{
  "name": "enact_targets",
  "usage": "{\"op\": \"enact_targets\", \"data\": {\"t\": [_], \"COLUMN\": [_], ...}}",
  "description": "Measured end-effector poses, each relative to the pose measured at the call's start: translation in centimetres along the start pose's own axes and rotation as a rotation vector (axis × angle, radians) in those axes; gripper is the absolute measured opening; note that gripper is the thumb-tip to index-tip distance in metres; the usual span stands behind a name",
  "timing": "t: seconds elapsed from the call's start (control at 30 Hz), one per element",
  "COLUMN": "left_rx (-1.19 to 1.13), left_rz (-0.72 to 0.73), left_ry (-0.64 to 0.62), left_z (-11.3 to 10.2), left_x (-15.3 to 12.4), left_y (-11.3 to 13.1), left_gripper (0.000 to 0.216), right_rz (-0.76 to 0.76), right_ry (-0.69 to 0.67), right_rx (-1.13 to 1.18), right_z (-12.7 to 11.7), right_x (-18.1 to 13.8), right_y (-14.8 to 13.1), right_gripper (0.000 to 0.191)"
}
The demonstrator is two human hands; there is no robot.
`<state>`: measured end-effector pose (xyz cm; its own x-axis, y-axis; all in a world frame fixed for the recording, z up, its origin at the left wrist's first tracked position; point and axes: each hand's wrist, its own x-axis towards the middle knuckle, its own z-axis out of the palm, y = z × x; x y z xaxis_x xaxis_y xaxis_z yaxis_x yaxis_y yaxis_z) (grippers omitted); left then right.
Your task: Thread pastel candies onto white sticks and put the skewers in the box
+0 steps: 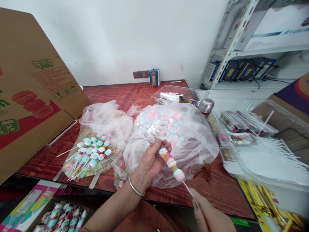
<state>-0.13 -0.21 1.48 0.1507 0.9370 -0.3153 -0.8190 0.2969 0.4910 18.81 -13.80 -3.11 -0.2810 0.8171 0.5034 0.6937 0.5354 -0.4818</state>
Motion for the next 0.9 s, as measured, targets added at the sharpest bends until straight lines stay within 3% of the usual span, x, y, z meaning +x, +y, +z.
{"op": "enact_targets", "data": {"t": [0.13, 0.2, 0.27, 0.37, 0.43, 0.47, 0.5, 0.57, 0.67, 0.73, 0.8, 0.9], "left_rx": [-0.13, -0.135, -0.125, -0.119, -0.106, -0.091, -0.07, -0.022, 0.04, 0.077, 0.103, 0.106], "left_rz": [-0.046, -0.052, -0.053, -0.073, -0.087, -0.09, -0.087, -0.079, -0.089, -0.099, -0.116, -0.14], "left_ry": [0.021, 0.009, -0.015, -0.071, -0.09, -0.09, -0.082, -0.043, 0.011, 0.011, -0.01, -0.027], "left_z": [0.7, 0.8, 0.7, 0.5, 0.5, 0.5, 0.5, 0.7, 1.1, 1.4, 1.6, 1.6], "left_x": [0.0, 0.0, 0.1, 0.2, 0.2, 0.2, 0.2, 0.1, -0.3, -0.8, -1.4, -2.1], "left_y": [-1.2, -1.6, -1.9, -2.3, -2.5, -2.6, -2.7, -2.9, -3.4, -3.9, -4.6, -5.3], "left_gripper": [0.013, 0.011, 0.014, 0.02, 0.021, 0.022, 0.022, 0.024, 0.024, 0.025, 0.028, 0.032], "right_rz": [0.08, 0.199, 0.438, 0.888, 1.022, 1.024, 0.99, 0.805, 0.333, 0.1, 0.036, 0.121], "right_ry": [0.262, 0.31, 0.248, 0.054, -0.022, -0.025, -0.006, 0.093, 0.231, 0.25, 0.239, 0.243], "right_rx": [-0.282, -0.155, 0.246, 1.087, 1.441, 1.471, 1.385, 0.937, 0.082, -0.271, -0.415, -0.411], "right_z": [2.5, 3.0, 3.0, 2.7, 2.8, 3.0, 3.2, 3.5, 3.8, 3.8, 3.9, 4.2], "right_x": [0.2, 0.6, 1.3, 2.5, 2.9, 3.0, 2.9, 2.7, 2.7, 3.3, 4.1, 5.3], "right_y": [-0.5, -1.2, -2.0, -3.3, -3.8, -3.9, -3.8, -3.4, -2.6, -2.1, -1.8, -1.4], "right_gripper": [0.026, 0.019, 0.019, 0.033, 0.036, 0.037, 0.038, 0.036, 0.022, 0.016, 0.015, 0.028]}}
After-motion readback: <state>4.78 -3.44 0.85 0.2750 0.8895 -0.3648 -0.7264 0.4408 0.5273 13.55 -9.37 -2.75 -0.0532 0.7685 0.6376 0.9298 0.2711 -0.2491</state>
